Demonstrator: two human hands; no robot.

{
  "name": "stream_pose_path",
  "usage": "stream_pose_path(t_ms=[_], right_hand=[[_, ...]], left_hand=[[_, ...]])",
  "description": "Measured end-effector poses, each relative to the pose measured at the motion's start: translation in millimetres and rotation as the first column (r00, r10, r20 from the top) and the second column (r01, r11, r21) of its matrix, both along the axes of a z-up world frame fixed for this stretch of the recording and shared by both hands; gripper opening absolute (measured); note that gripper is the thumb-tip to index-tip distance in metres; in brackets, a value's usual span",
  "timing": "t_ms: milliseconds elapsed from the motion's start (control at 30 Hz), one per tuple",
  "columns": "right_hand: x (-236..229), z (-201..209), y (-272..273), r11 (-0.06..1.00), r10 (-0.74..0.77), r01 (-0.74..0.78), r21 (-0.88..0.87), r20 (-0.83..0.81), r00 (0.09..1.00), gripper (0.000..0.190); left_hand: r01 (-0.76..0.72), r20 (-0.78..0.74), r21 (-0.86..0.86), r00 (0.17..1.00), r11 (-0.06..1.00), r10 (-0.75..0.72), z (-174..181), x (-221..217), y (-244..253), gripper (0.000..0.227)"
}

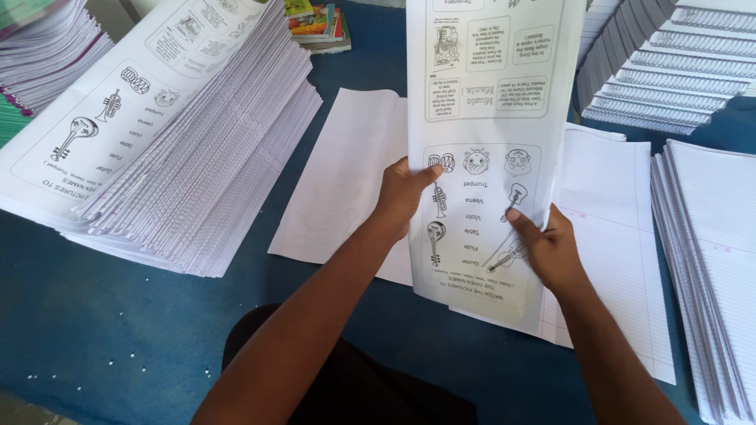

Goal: The person inserts printed sheets into folded paper covers and places the assembled units into a stack. The process is repeated multiple times with consistent hand motions.

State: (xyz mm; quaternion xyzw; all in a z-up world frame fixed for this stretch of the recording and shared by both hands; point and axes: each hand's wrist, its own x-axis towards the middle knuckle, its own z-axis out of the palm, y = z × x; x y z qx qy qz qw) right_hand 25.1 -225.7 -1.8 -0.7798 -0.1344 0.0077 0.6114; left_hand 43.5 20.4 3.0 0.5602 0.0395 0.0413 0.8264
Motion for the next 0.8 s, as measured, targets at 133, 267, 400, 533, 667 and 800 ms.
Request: stream_pose_path(t_ms=[133, 267, 400, 533, 667, 800], right_hand=[[1.0, -0.4, -2.4, 0.998, -0.061, 0.064, 0.026, -0.115, 0.992, 0.032], [4.5, -5.0, -2.4, 0.988, -0.039, 0.055, 0.142, -0.107, 0.993, 0.031], [9.6, -9.7, -2.8, 0.977, -0.071, 0.097, 0.193, -0.137, 0.988, 0.030], [13.0, -14.6, -5.6, 0.965, -0.074, 0.120, 0.233, -0.194, 0.978, 0.030], [13.5, -19.6, -4.9, 0.964, -0.083, 0.138, 0.229, -0.233, 0.969, 0.031], [13.9, -24.4, -0.8, 0.964, -0.074, 0.130, 0.232, -0.234, 0.969, 0.031]], left_hand=[[0.005, 0.005, 0.021, 1.000, 1.000, -0.005, -8.4, 5.8, -1.3, 0.030], [0.002, 0.014, 0.030, 1.000, 1.000, -0.003, -24.6, 4.6, -2.9, 0.034], [0.044, -0.065, 0.085, 0.997, 0.995, -0.039, -43.8, -17.3, -6.6, 0.038], [0.115, -0.135, 0.129, 0.986, 0.985, -0.097, -52.7, -40.6, -10.1, 0.042], [0.180, -0.190, 0.161, 0.971, 0.970, -0.148, -51.6, -54.8, -8.8, 0.048], [0.190, -0.158, 0.217, 0.975, 0.957, -0.158, -49.8, -59.3, -4.2, 0.052]])
